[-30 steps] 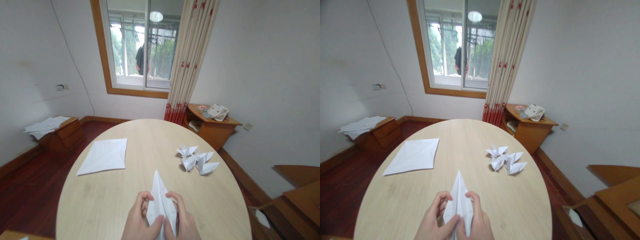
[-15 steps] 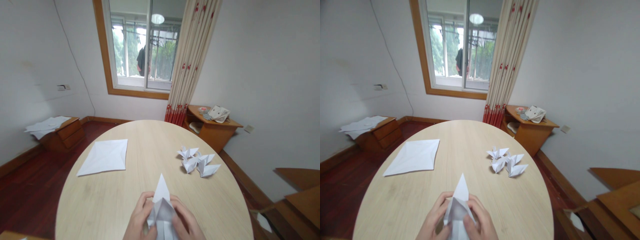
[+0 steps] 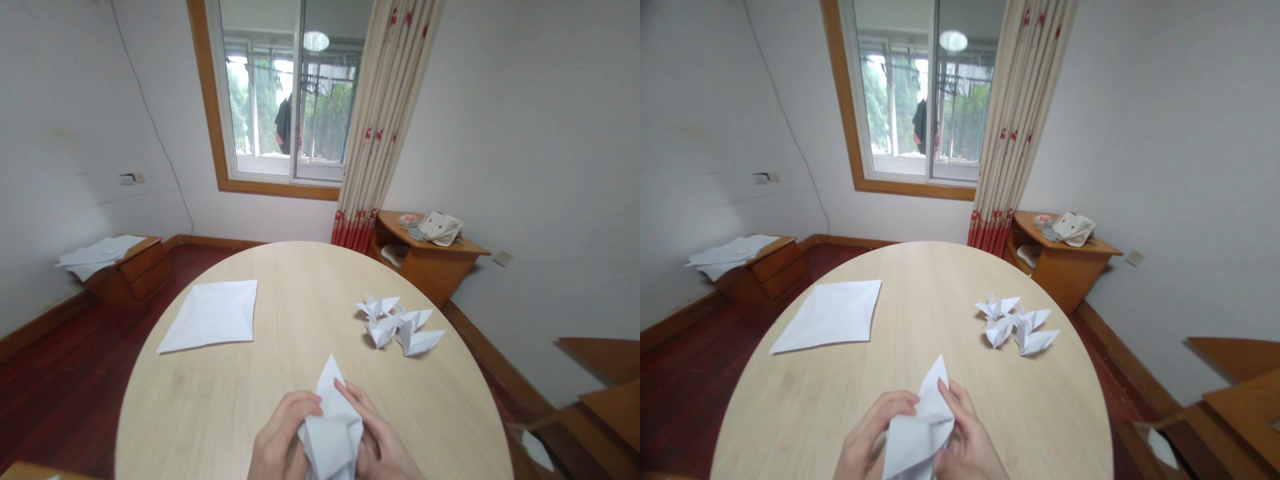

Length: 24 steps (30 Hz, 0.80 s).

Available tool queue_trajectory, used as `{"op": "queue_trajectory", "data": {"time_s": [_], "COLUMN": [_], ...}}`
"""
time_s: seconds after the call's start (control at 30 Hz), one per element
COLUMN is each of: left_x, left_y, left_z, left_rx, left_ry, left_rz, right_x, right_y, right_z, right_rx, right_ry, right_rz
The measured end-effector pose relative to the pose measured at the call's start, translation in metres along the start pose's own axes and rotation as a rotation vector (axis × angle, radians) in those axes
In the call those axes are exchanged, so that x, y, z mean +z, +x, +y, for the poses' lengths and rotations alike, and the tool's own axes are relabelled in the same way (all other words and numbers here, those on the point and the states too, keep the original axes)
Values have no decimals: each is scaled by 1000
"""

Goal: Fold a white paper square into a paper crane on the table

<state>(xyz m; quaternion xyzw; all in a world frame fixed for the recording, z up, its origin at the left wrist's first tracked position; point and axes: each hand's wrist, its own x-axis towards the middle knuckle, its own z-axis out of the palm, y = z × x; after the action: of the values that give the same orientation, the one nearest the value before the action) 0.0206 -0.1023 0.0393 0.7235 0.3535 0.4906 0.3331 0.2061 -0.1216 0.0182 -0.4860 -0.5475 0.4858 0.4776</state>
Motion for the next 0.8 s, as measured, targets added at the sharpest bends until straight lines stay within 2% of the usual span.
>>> {"op": "queue_trajectory", "data": {"time_s": [0.1, 0.17, 0.27, 0.33, 0.4, 0.5, 0.63, 0.7, 0.8], "left_x": [2, 7, 16, 18, 14, 3, -13, -19, -23], "left_y": [0, -3, -6, -5, 2, 17, 38, 45, 51], "left_z": [0, 0, 1, 3, 6, 13, 19, 20, 20], "left_rx": [33, 9, -34, -40, -73, -199, -291, -316, -351], "left_ry": [76, 144, 222, 237, 227, 217, 163, 158, 197], "left_rz": [-40, 14, 118, 118, 80, 66, 65, 49, 76], "right_x": [4, 9, 18, 22, 22, 15, 3, 2, 3], "right_y": [-2, -2, 2, 6, 9, 13, 20, 26, 37], "right_z": [8, 9, 7, 4, -3, -20, -54, -70, -85], "right_rx": [63, 25, -142, -269, -335, -347, -396, -407, -427], "right_ry": [-89, -273, -464, -564, -699, -929, -1154, -1155, -1007], "right_rz": [-24, 23, 251, 441, 520, 462, 275, 191, 184]}}
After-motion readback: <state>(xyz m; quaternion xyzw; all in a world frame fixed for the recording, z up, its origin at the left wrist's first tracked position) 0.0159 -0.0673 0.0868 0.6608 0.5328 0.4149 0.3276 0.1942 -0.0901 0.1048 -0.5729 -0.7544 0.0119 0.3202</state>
